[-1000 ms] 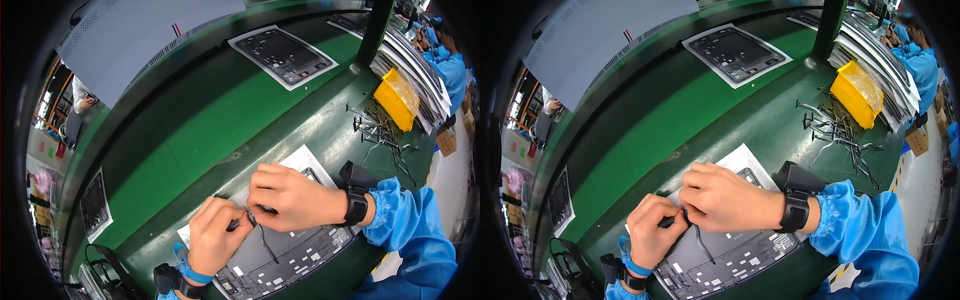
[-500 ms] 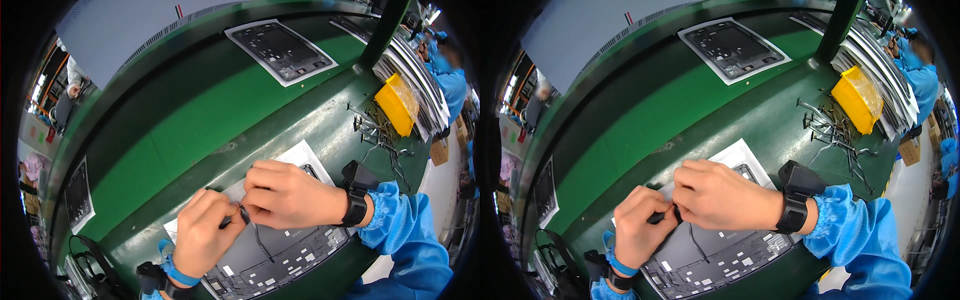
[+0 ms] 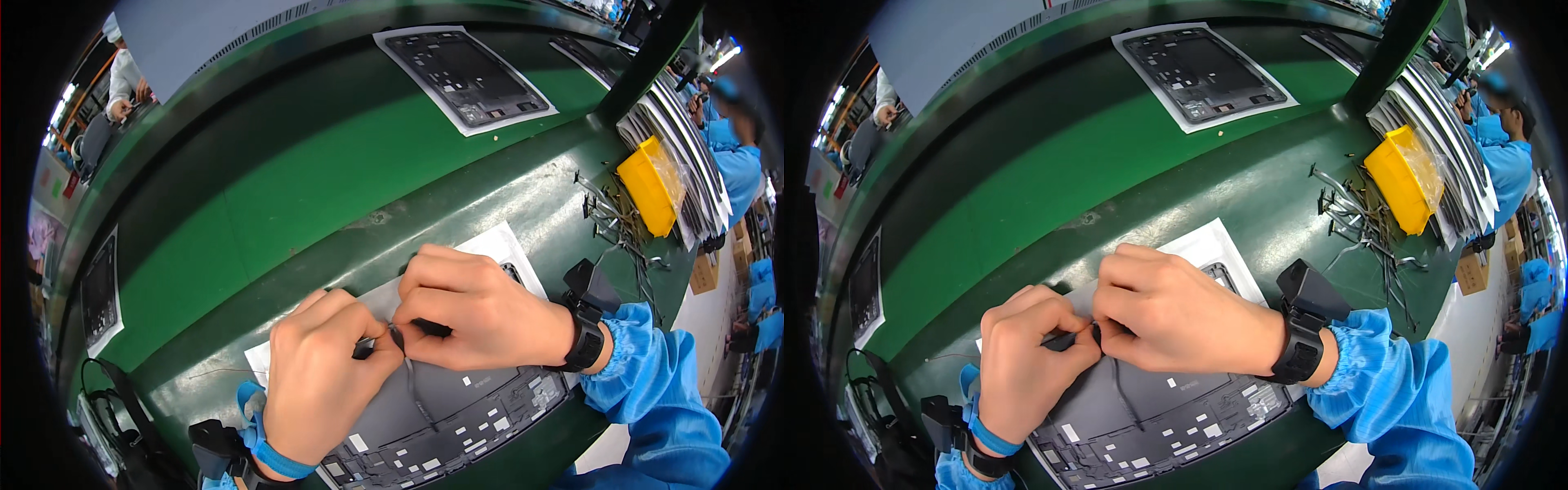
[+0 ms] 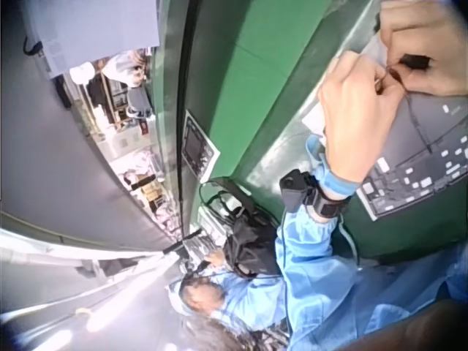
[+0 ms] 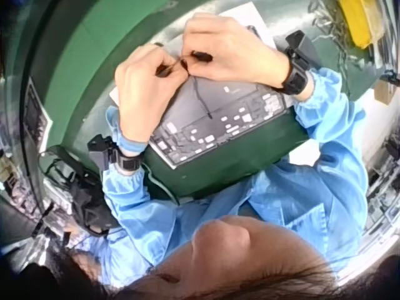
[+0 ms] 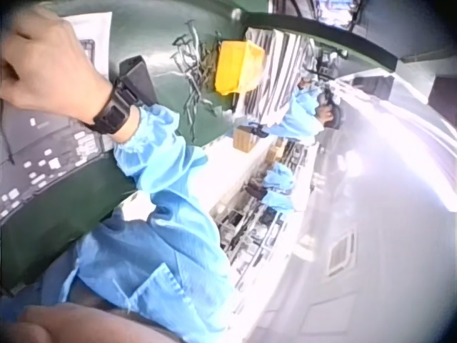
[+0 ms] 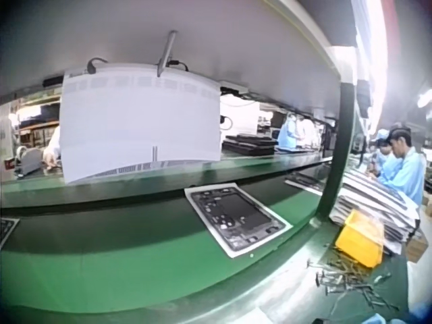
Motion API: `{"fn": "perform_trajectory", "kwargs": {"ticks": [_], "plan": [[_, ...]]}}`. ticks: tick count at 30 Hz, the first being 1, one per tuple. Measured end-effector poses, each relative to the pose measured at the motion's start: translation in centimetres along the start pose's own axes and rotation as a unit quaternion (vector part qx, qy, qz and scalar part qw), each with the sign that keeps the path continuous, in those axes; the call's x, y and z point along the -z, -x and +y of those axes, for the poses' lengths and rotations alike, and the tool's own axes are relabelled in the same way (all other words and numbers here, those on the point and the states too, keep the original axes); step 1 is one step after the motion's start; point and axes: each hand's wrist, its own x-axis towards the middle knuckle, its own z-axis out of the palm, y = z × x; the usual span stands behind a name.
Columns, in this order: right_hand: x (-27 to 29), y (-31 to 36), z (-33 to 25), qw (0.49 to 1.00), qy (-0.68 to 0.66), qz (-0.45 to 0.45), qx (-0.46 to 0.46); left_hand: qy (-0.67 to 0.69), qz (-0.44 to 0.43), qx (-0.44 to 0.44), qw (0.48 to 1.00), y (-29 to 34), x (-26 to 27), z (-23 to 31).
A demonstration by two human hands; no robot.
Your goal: The recorder is assembling plastic electronic component housings by manually attaching rubber gaskets or seals on an assembly line.
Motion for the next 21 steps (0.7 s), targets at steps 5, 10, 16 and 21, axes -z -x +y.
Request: {"fn": "perform_trajectory", "kwargs": {"ticks": [5,10,16,21], "plan": [[0.0,0.5,-0.3,1.000,0.008,0.011,-0.002,0.013,0.081,-0.075,0.994,0.8,-1.4,-1.2],[0.2,0.3,-0.4,1.000,0.029,-0.001,-0.003,-0.021,0.066,-0.066,0.995,0.8,-1.2,-1.1],[0.5,0.3,-0.7,0.997,0.074,-0.028,0.005,-0.071,0.058,-0.064,0.994,1.0,-1.0,-0.7],[0.9,0.5,-0.6,0.994,0.106,-0.039,0.009,-0.076,0.072,-0.094,0.990,0.5,-1.5,-1.1]]}}
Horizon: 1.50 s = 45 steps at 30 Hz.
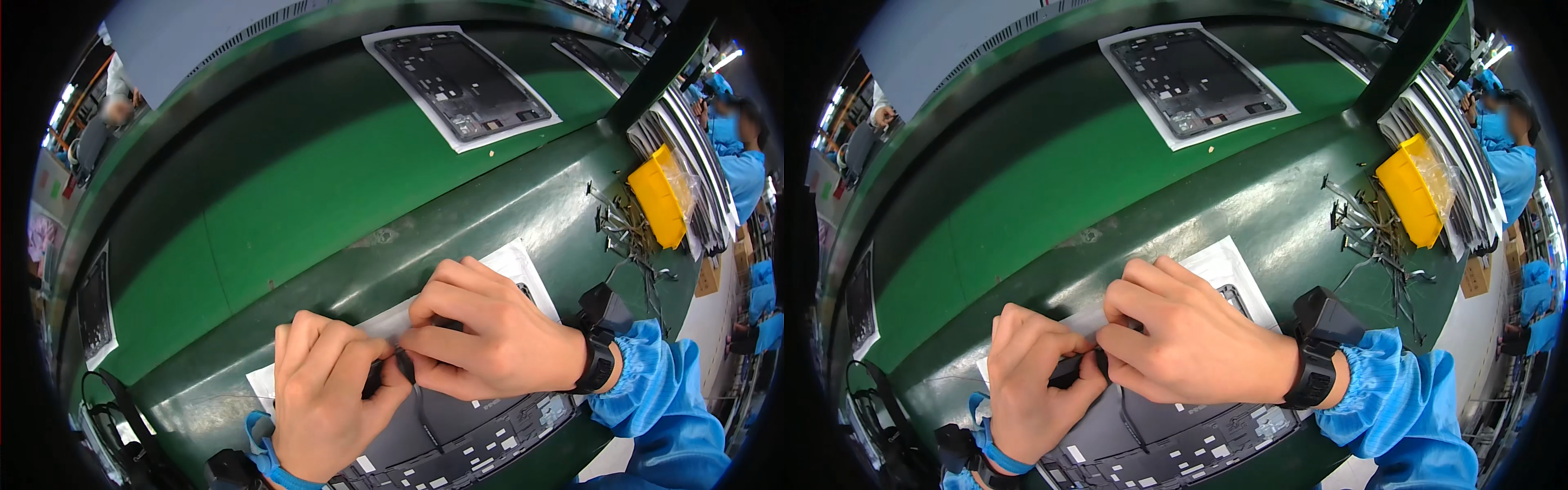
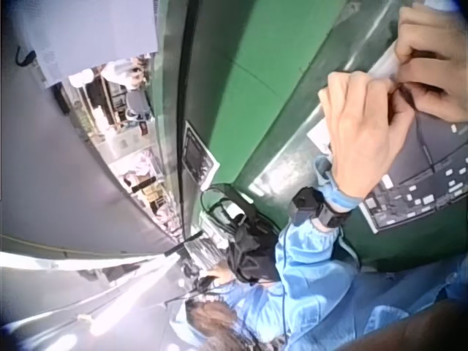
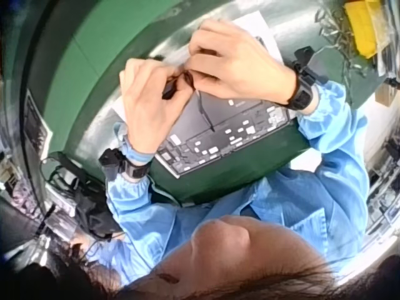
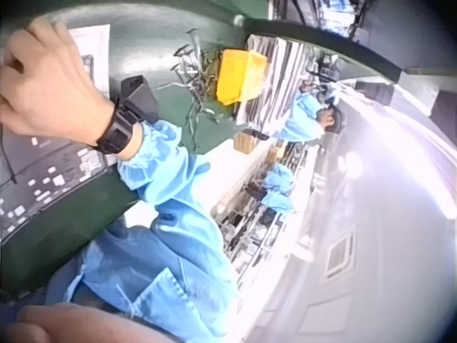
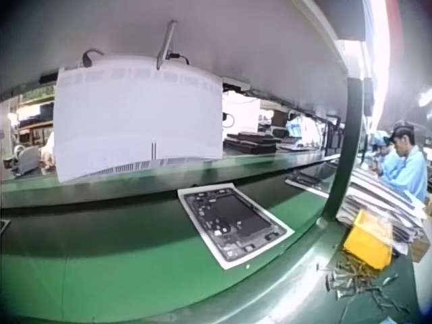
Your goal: The recorder is assembling plastic electronic component housings by manually attaching rubber gaskets or seals on an assembly line.
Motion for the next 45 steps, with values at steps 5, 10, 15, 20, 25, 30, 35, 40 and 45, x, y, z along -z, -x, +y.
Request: {"fn": "perform_trajectory", "kwargs": {"ticks": [5,10,15,20,25,30,35,40,45], "plan": [[-1.2,-0.6,-0.3,0.999,-0.021,0.033,0.025,0.008,0.022,-0.009,1.000,0.7,0.5,-0.4],[-0.7,-0.6,-0.1,0.999,-0.002,0.022,0.024,0.039,0.032,-0.020,0.999,0.0,-0.5,-1.0],[-1.2,0.1,1.4,0.994,-0.094,0.048,-0.009,0.095,-0.005,-0.040,0.995,0.3,-0.5,-2.7],[-1.3,0.2,2.0,0.994,-0.099,0.050,-0.011,0.106,-0.003,-0.048,0.993,0.3,-0.8,-3.1],[-1.3,-0.2,2.7,0.996,-0.079,0.042,-0.018,0.111,-0.017,-0.056,0.992,-0.6,-1.0,-3.9],[-1.2,0.1,2.7,0.996,-0.060,0.058,0.015,0.020,0.013,-0.041,0.999,-0.9,0.8,-2.5],[-1.6,1.4,2.8,0.998,-0.050,0.044,0.022,-0.020,-0.165,0.064,0.984,1.0,2.1,-3.6],[-1.1,2.0,2.7,0.998,-0.026,0.055,0.029,-0.092,-0.115,-0.023,0.989,0.5,1.3,-4.4],[0.0,1.0,3.4,0.989,-0.041,0.144,0.000,-0.189,-0.011,-0.045,0.981,-1.8,2.9,-8.8]]}}
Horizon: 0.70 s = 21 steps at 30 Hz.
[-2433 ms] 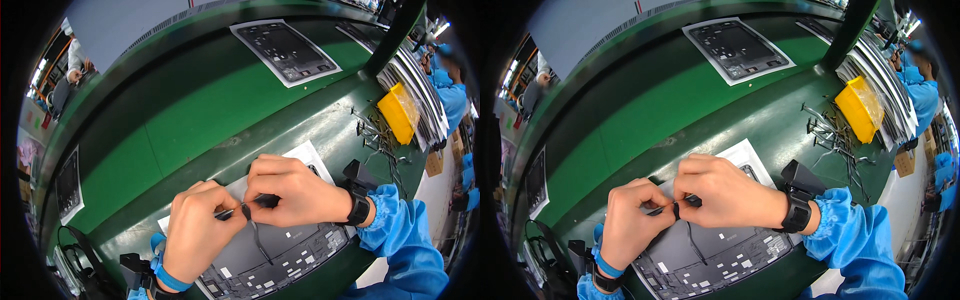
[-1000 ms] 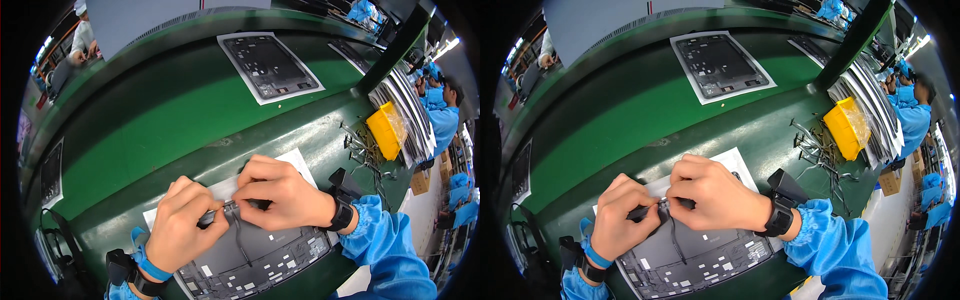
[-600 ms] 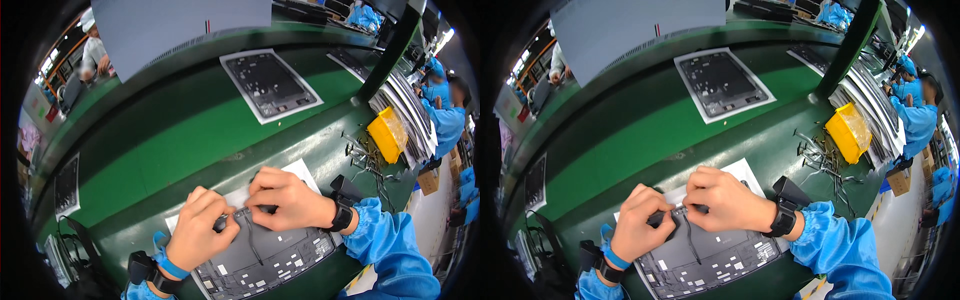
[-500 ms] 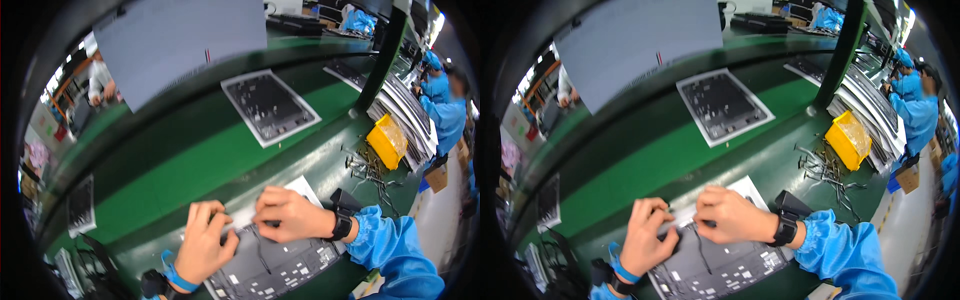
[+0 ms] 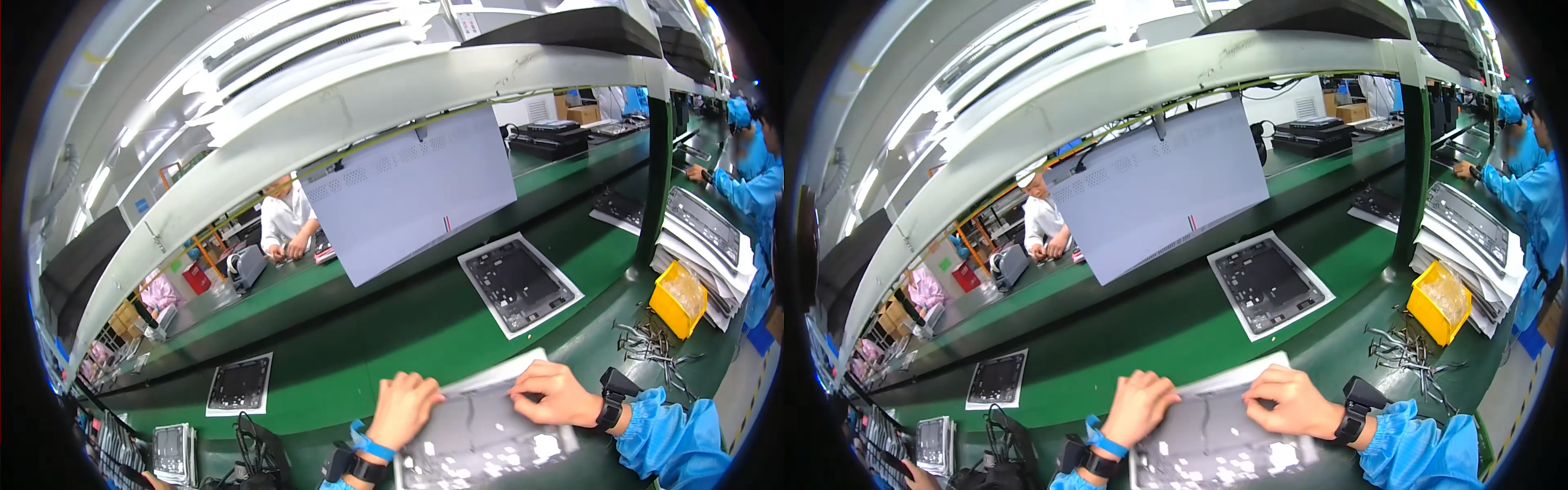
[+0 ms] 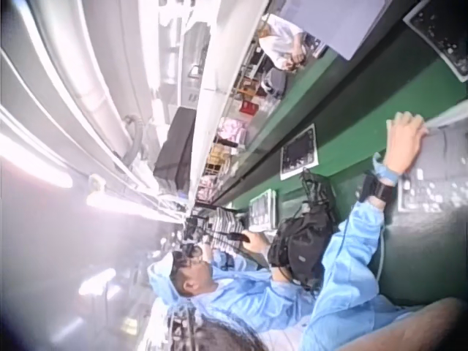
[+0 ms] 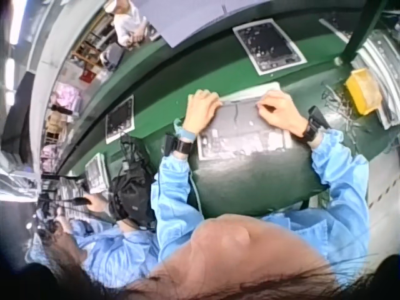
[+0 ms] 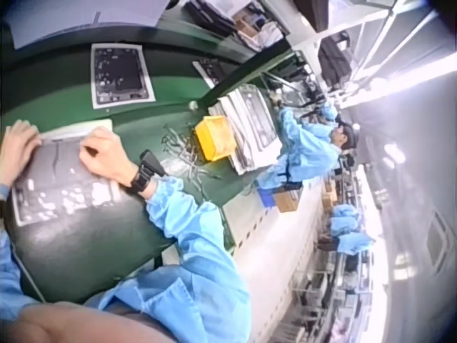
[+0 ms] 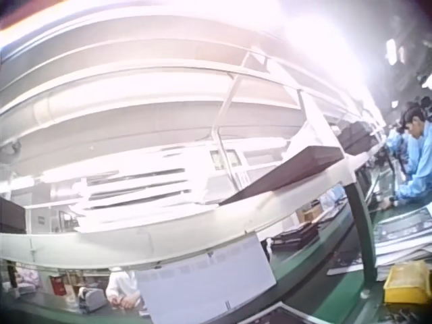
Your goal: The recorder is assembling plastic electronic component housings by manually attaching rubber gaskets or seals on an assembly line.
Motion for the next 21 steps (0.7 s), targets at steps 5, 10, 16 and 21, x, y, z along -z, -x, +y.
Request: {"fn": "perform_trajectory", "kwargs": {"ticks": [5,10,16,21], "plan": [[2.0,2.0,2.4,0.984,0.039,0.125,-0.123,-0.048,0.072,0.067,0.994,-3.3,-1.9,-10.5],[3.8,3.2,2.3,0.964,0.028,0.139,-0.225,-0.042,0.098,0.118,0.987,-5.0,-3.6,-19.3],[3.4,2.6,2.7,0.947,0.019,0.123,-0.295,-0.023,0.182,0.154,0.971,-8.3,-3.5,-19.0],[2.2,0.6,2.8,0.943,0.012,0.104,-0.315,0.079,0.165,0.126,0.975,-12.5,-5.7,-6.5]]}}
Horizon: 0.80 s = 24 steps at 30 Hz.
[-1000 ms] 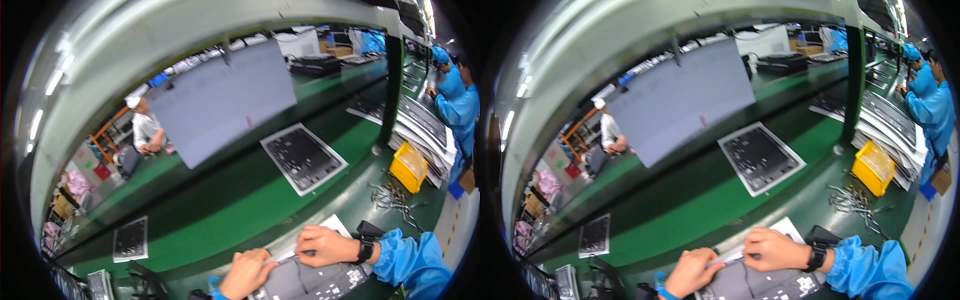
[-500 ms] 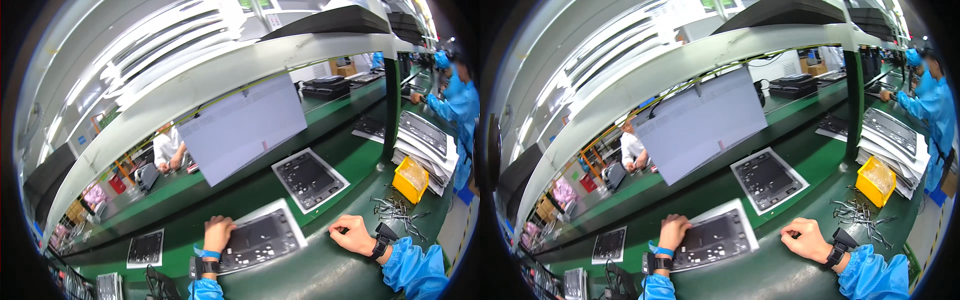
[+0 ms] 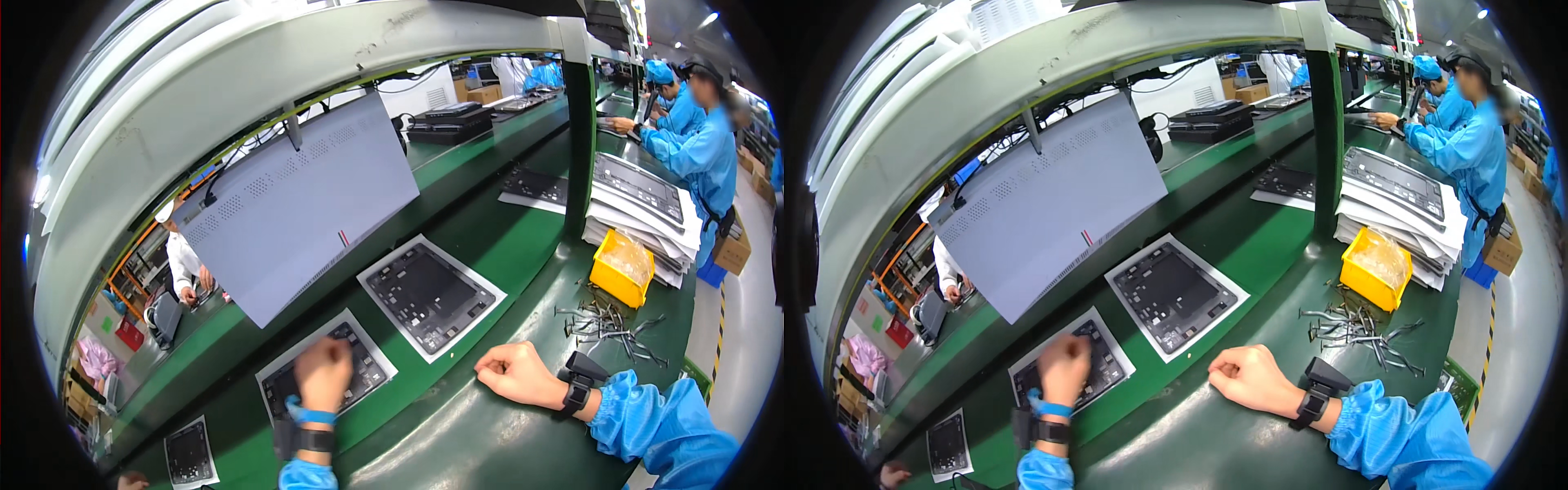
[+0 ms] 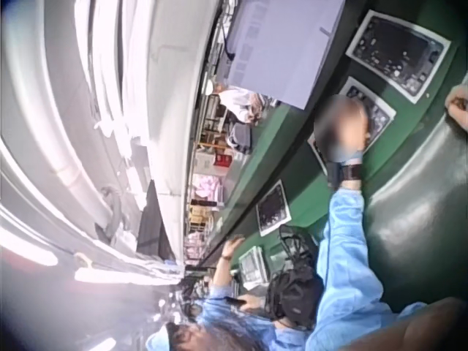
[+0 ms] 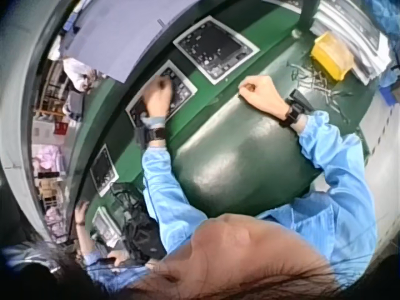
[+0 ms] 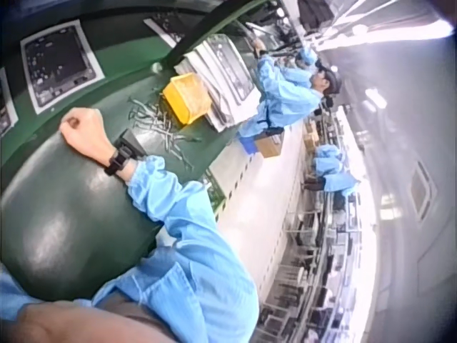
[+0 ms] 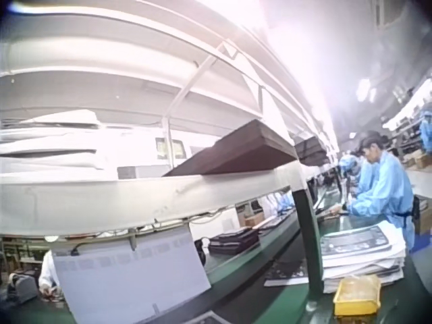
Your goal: The recorder is assembling plastic electronic component housings by manually attaching rubber gaskets or seals on an assembly line.
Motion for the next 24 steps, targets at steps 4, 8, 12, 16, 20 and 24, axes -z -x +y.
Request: {"fn": "perform_trajectory", "kwargs": {"ticks": [4,8,12,16,20,24], "plan": [[-0.2,-0.4,0.5,1.000,0.011,-0.009,-0.013,-0.071,-0.147,-0.025,0.986,1.5,-4.4,8.8],[-0.4,-0.6,0.5,1.000,-0.001,0.007,0.004,-0.135,-0.076,-0.078,0.985,2.4,-6.6,8.7],[-0.4,-0.4,1.0,1.000,-0.006,-0.003,0.024,-0.254,-0.043,-0.059,0.964,2.8,-6.4,10.0],[-0.1,-0.2,1.1,0.999,0.005,0.000,0.049,-0.301,-0.051,0.021,0.952,2.3,-6.8,10.0],[-0.5,-0.1,2.0,0.998,0.023,-0.003,0.064,-0.245,-0.175,0.085,0.950,1.2,-7.2,11.7],[-0.1,0.0,1.8,0.998,0.033,0.005,0.056,-0.174,-0.196,0.085,0.961,0.3,-8.4,11.4]]}}
